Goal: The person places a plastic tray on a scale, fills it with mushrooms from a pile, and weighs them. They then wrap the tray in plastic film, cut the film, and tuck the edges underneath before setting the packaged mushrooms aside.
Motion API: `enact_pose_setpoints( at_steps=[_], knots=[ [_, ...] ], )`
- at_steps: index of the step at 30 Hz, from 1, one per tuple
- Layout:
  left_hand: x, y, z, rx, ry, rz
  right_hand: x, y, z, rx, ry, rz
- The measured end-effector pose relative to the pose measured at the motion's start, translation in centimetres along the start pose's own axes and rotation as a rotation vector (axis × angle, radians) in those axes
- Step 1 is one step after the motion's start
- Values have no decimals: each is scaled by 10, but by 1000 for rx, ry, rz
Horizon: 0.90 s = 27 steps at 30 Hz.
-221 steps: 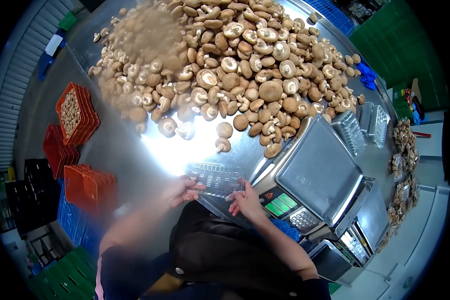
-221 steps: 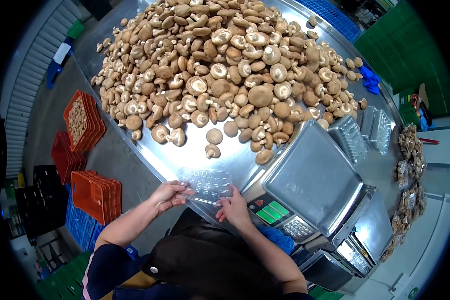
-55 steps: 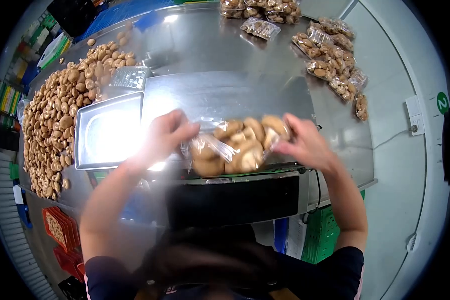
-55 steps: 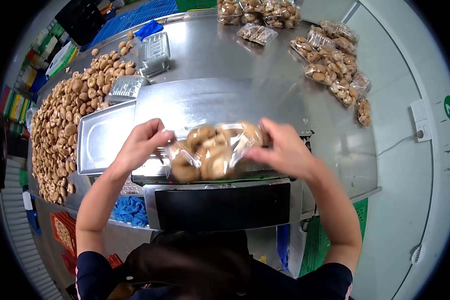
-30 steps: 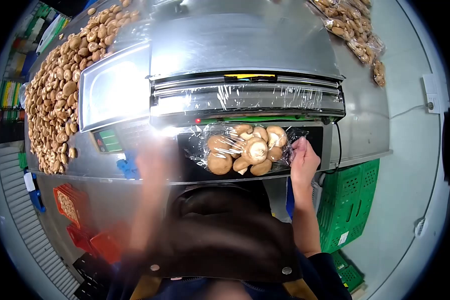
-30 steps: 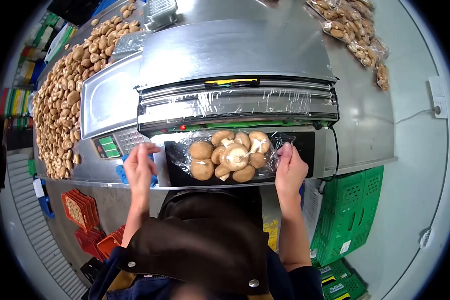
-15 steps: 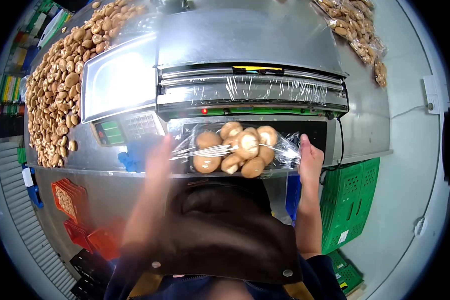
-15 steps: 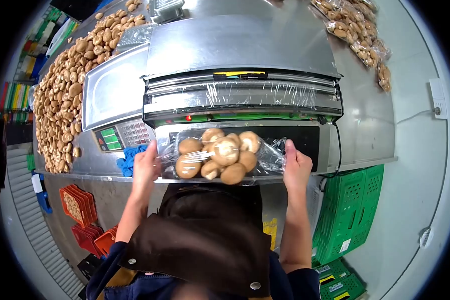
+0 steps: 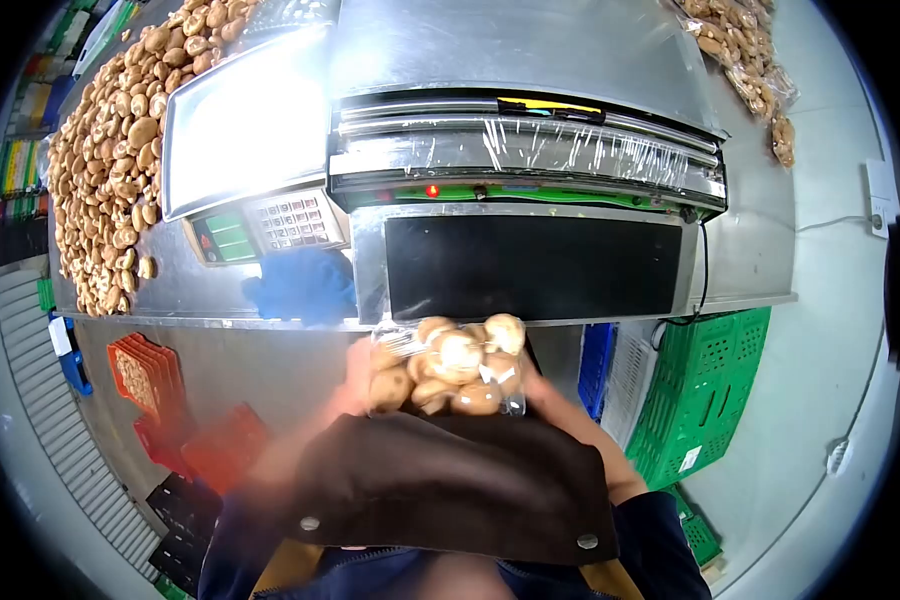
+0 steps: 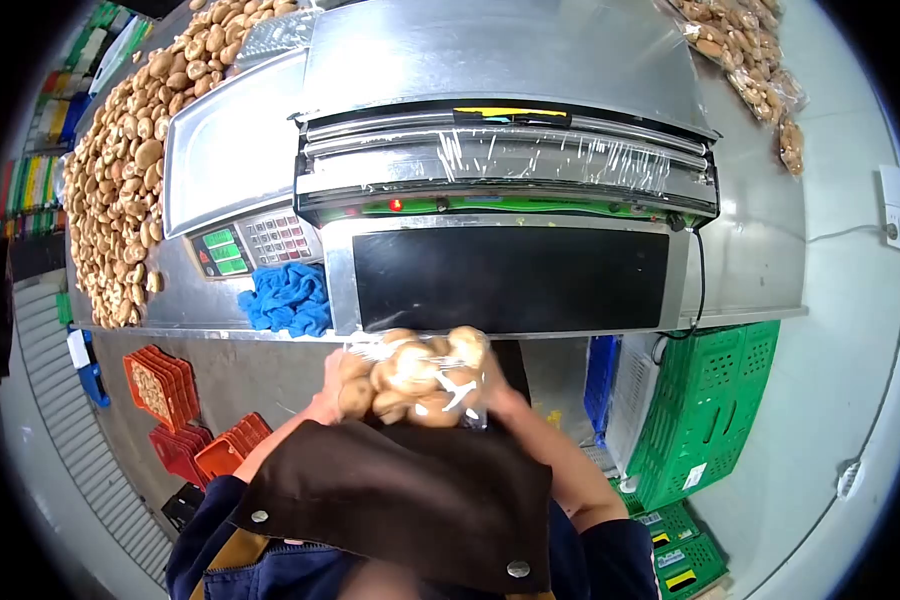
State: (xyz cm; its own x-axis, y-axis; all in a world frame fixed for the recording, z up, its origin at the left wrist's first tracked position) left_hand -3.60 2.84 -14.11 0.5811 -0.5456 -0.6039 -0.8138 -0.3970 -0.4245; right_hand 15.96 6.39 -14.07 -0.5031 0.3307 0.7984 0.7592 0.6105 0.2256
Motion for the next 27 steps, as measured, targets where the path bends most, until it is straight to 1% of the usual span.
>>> enact_pose_setpoints(
  at_steps=[2,4,5,6,7,8,9,10,11,12,13,15,16,17,19,21,22,24,25,27],
  knots=[
    [-38,-62,-23,266,-95,-260,20,-27,6,115,150,-38],
    [-72,-110,-47,532,-189,-526,88,-5,-11,144,245,-463],
    [-99,-127,-54,727,-472,-345,133,8,-20,129,434,-630],
    [-115,-137,-63,805,-564,-225,177,23,-32,83,625,-777],
    [-134,-150,-78,878,-658,-102,186,18,-39,117,730,-963],
    [-150,-171,-91,1038,-685,-56,183,5,-43,149,758,-991],
    [-147,-163,-90,1118,-704,-282,189,4,-46,148,838,-1078],
    [-135,-172,-88,1271,-582,-289,175,-5,-46,190,813,-1132],
    [-128,-181,-86,1344,-485,-334,155,-19,-46,232,797,-1185],
    [-124,-192,-85,1410,-380,-378,144,-27,-47,244,831,-1211],
    [-124,-206,-84,1408,-306,-472,131,-33,-48,254,869,-1245],
    [-105,-220,-86,1313,146,-661,106,-33,-47,274,935,-1317],
    [-100,-221,-85,1227,280,-712,95,-27,-42,282,958,-1356],
    [-97,-218,-86,1152,360,-742,94,-17,-32,287,974,-1397],
    [-92,-204,-86,982,473,-845,110,42,-20,398,395,-1296],
    [-88,-187,-80,810,542,-977,170,107,-31,178,402,-1100],
    [-87,-181,-79,733,567,-1058,194,104,-45,247,547,-1247],
    [-85,-166,-72,578,610,-1244,223,82,-62,251,818,-1468],
    [-86,-159,-67,514,626,-1342,227,75,-53,204,759,-1452],
    [-86,-146,-63,406,660,-1531,203,68,-23,414,545,-1289]
  ],
)
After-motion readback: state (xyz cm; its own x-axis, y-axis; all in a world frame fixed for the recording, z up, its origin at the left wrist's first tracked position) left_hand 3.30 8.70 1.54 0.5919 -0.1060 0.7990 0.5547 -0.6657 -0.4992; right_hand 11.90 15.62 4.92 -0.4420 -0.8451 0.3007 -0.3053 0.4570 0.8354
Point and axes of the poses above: each hand's wrist, its own z-axis towards the middle knuckle, its own x-axis out of the palm, y = z × x, the point moved 9 cm from there along z, towards the middle knuckle, and after that the axes turned 14 degrees about z, right-handed, at the moved point
